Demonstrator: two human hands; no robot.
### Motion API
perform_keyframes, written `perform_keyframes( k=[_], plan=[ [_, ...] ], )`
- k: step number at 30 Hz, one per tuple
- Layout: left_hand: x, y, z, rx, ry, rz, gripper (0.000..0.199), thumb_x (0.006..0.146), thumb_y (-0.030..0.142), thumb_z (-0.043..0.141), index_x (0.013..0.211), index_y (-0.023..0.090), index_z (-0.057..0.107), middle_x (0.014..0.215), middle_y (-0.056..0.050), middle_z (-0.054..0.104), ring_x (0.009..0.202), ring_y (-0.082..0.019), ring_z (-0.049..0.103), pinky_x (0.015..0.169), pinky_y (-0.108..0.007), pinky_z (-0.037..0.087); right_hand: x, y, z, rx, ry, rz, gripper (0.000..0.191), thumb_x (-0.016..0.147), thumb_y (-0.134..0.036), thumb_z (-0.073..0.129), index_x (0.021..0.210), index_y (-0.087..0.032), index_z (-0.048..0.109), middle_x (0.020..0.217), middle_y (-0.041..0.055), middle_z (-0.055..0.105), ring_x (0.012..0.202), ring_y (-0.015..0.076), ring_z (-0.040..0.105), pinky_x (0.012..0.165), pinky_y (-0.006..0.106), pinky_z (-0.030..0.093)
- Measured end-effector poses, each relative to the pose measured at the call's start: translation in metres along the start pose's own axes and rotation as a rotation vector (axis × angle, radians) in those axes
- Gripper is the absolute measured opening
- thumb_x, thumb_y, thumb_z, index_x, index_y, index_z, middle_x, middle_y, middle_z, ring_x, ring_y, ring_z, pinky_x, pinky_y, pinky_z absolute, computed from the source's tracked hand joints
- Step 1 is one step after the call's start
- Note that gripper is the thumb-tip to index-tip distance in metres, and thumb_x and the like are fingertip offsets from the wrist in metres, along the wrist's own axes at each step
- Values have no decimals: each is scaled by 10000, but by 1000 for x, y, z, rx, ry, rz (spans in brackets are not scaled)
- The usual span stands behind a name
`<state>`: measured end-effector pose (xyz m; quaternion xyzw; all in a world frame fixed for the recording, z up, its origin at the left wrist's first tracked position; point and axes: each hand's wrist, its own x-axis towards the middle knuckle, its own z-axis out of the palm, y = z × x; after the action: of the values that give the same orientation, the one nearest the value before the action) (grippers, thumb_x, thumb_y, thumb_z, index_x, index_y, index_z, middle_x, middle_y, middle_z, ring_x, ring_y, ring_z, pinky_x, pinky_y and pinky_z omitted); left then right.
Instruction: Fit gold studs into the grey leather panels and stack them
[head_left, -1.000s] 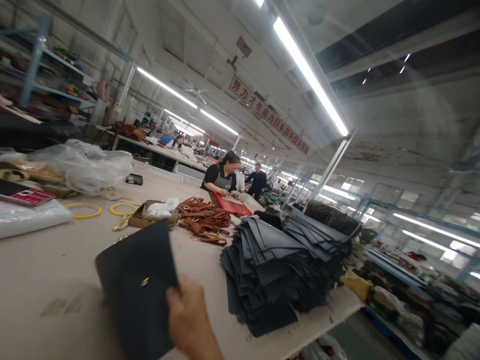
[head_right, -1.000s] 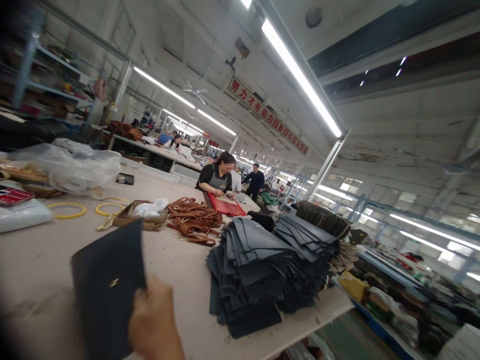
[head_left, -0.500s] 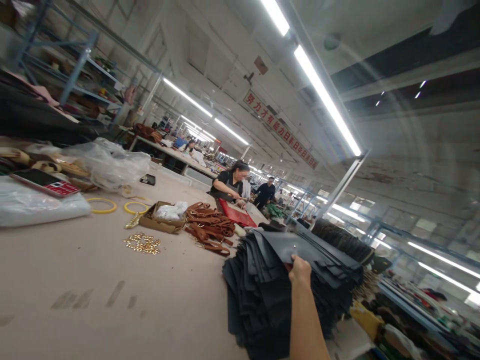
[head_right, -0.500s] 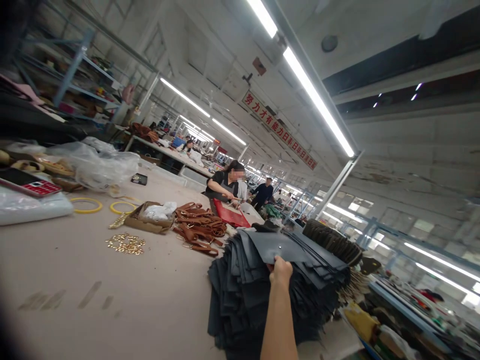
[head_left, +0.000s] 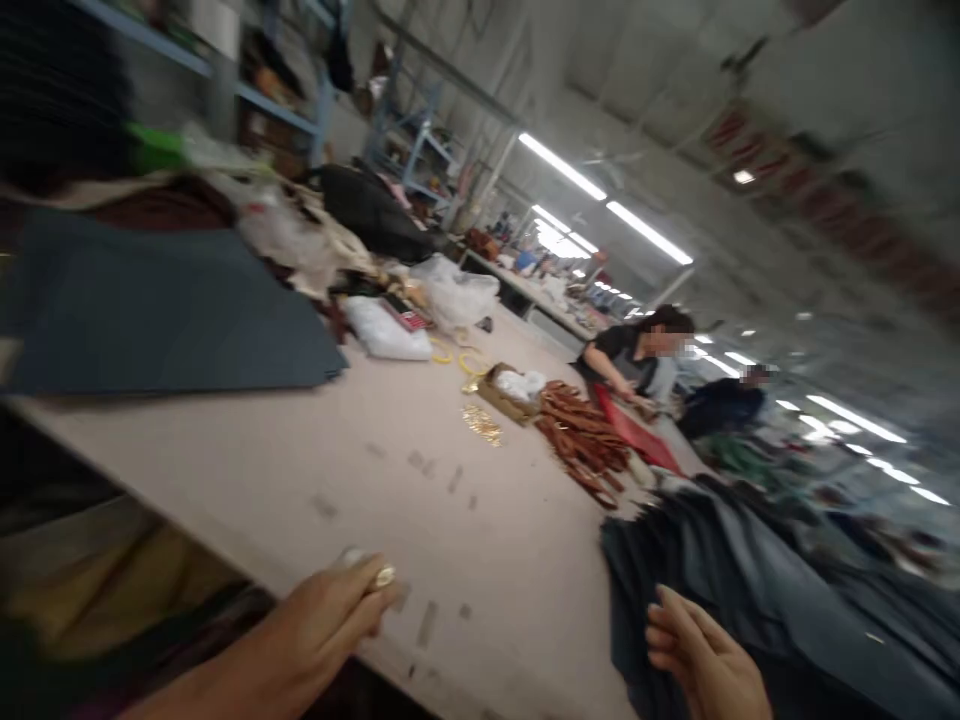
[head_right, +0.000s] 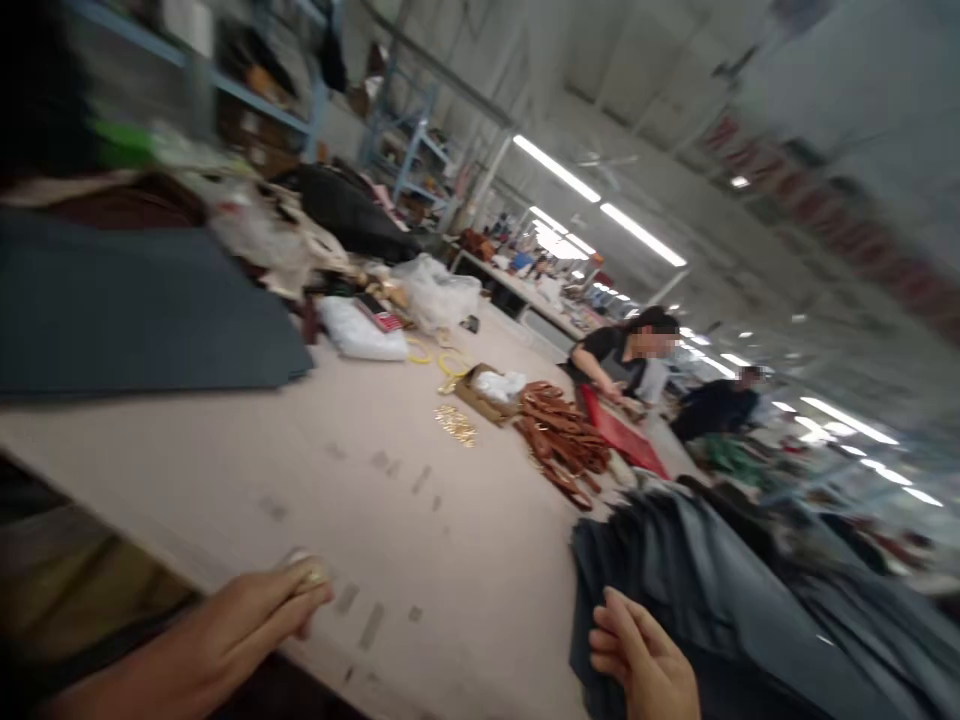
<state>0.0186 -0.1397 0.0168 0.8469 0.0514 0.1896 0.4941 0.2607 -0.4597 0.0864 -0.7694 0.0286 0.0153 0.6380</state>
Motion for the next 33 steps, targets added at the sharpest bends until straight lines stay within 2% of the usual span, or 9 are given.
perform_keyframes(
  k=[3, 6, 8, 11, 13, 21, 25, 28, 33],
  plan=[
    [-9, 4, -14, 101, -126, -164, 321, 1009, 338, 270, 811, 218, 492, 780, 11, 569, 726, -156, 566, 682, -273, 404, -38, 21, 74, -218, -311, -98, 558, 526, -467, 872, 932, -113, 730, 683, 57, 722, 581, 177, 665, 523, 223, 574],
    [-5, 9, -21, 198, -135, -236, 270, 1005, 285, 279, 821, 213, 463, 755, 13, 555, 690, -161, 555, 648, -284, 368, -83, 28, 143, -268, -620, -329, 356, 691, -429, 773, 899, -140, 758, 728, 71, 742, 627, 200, 694, 579, 249, 596],
    [-5, 8, -22, 254, -122, -228, 263, 1004, 262, 275, 858, 210, 487, 798, -3, 595, 721, -177, 584, 665, -290, 388, -109, 26, 180, -267, -714, -573, 238, 763, -358, 712, 897, -167, 759, 793, 68, 754, 668, 192, 707, 612, 239, 598],
    [-12, 0, -23, 326, -101, -230, 248, 984, 197, 286, 943, 198, 530, 897, -39, 649, 808, -215, 634, 720, -315, 449, -134, 22, 219, -275, -742, -916, 156, 802, -239, 668, 933, -195, 742, 790, 35, 747, 651, 141, 691, 633, 187, 576],
    [-17, -6, -26, 353, -81, -254, 240, 959, 156, 313, 1003, 185, 547, 941, -57, 666, 849, -239, 653, 749, -343, 487, -143, 21, 235, -282, -756, -1015, 142, 820, -198, 641, 929, -202, 730, 776, 18, 739, 638, 120, 681, 628, 164, 561],
    [-23, -20, -44, 396, -35, -302, 217, 910, 90, 406, 1037, 146, 571, 984, -87, 688, 854, -265, 673, 765, -409, 559, -154, 24, 271, -329, -829, -1048, 154, 829, -190, 608, 916, -205, 735, 781, 8, 752, 621, 112, 685, 627, 149, 550],
    [-28, -35, -44, 428, 3, -312, 203, 909, 79, 416, 1024, 142, 570, 969, -79, 687, 845, -267, 675, 771, -422, 565, -160, 25, 283, -383, -894, -993, 153, 827, -211, 603, 906, -211, 734, 772, -8, 750, 624, 104, 684, 626, 140, 538],
    [-31, -43, -45, 428, 31, -331, 195, 910, 71, 420, 1012, 147, 568, 973, -74, 680, 839, -255, 669, 773, -404, 562, -167, 25, 296, -400, -860, -883, 159, 830, -270, 592, 873, -213, 735, 759, -2, 744, 623, 118, 679, 635, 166, 538],
    [-34, -47, -61, 415, 104, -400, 219, 929, 88, 387, 1036, 160, 565, 999, -79, 674, 865, -247, 660, 767, -379, 545, -176, 24, 320, -409, -893, -792, 182, 805, -302, 587, 860, -208, 733, 752, 10, 738, 644, 147, 674, 655, 205, 535]
  ],
)
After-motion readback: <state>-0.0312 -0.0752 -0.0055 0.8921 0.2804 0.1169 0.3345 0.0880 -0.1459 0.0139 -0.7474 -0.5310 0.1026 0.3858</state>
